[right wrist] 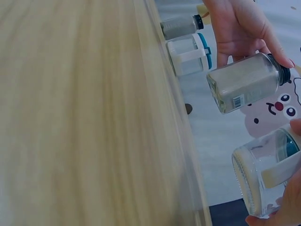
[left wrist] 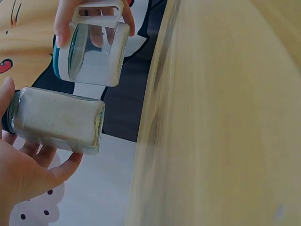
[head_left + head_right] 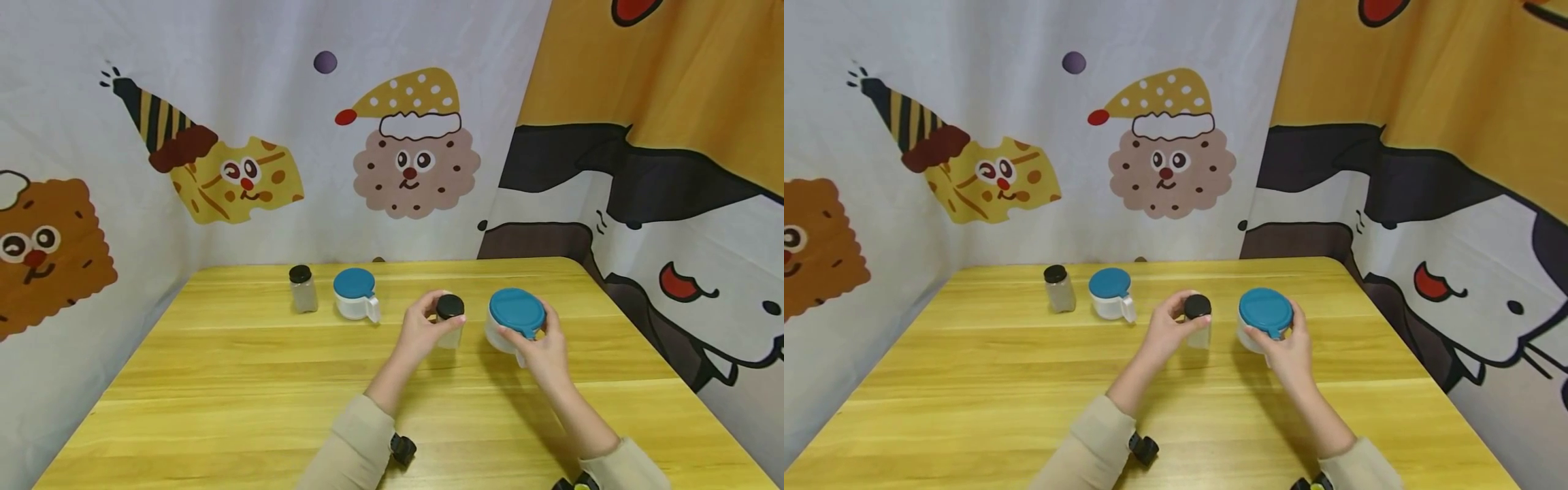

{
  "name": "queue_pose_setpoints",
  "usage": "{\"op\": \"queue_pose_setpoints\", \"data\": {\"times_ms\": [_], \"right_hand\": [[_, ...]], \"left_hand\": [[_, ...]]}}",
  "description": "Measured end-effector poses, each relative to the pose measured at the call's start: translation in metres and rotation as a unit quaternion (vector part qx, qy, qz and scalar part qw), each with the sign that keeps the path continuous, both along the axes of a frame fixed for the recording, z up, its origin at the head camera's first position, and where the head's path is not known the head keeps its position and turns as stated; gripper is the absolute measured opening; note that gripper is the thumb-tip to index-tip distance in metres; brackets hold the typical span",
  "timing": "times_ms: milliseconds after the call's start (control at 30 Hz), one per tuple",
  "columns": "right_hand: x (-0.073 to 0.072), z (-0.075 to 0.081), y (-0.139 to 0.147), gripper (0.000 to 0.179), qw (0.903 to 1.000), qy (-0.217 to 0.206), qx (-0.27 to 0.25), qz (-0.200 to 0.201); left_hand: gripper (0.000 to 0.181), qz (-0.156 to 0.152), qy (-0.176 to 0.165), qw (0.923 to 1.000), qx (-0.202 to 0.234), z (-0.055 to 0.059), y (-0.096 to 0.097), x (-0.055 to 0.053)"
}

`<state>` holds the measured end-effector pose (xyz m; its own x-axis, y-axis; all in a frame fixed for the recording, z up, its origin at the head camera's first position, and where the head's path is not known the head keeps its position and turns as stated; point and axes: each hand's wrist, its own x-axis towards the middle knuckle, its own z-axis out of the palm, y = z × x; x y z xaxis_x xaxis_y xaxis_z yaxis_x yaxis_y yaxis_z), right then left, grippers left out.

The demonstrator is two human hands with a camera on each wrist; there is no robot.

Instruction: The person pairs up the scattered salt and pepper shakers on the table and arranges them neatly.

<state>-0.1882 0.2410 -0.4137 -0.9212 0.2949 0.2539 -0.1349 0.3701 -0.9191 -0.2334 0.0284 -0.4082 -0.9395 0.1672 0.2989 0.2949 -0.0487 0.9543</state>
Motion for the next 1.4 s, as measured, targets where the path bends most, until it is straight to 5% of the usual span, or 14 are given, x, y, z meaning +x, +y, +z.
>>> {"op": "queue_pose_setpoints", "data": {"times_ms": [633,700,867,933,1400], "right_hand": [[0.004,-0.006,0.015,0.091,0.9997,-0.02,0.011,-0.006],[0.004,-0.007,0.015,0.09,0.9997,-0.019,0.013,-0.005],[0.003,-0.01,0.016,0.089,0.9997,-0.018,0.016,-0.003],[0.003,-0.011,0.016,0.089,0.9997,-0.017,0.015,-0.003],[0.001,-0.018,0.017,0.086,0.9996,-0.018,0.018,-0.006]], "left_hand": [[0.04,0.009,-0.001,0.9998,0.017,-0.008,0.021,0.003],[0.04,0.012,-0.004,0.9997,0.019,-0.001,0.021,0.008],[0.04,0.023,-0.014,0.9995,0.018,-0.004,0.028,0.008],[0.041,0.029,-0.017,0.9993,0.016,-0.013,0.032,0.002],[0.041,0.051,-0.036,0.998,0.013,-0.017,0.039,0.005]]}}
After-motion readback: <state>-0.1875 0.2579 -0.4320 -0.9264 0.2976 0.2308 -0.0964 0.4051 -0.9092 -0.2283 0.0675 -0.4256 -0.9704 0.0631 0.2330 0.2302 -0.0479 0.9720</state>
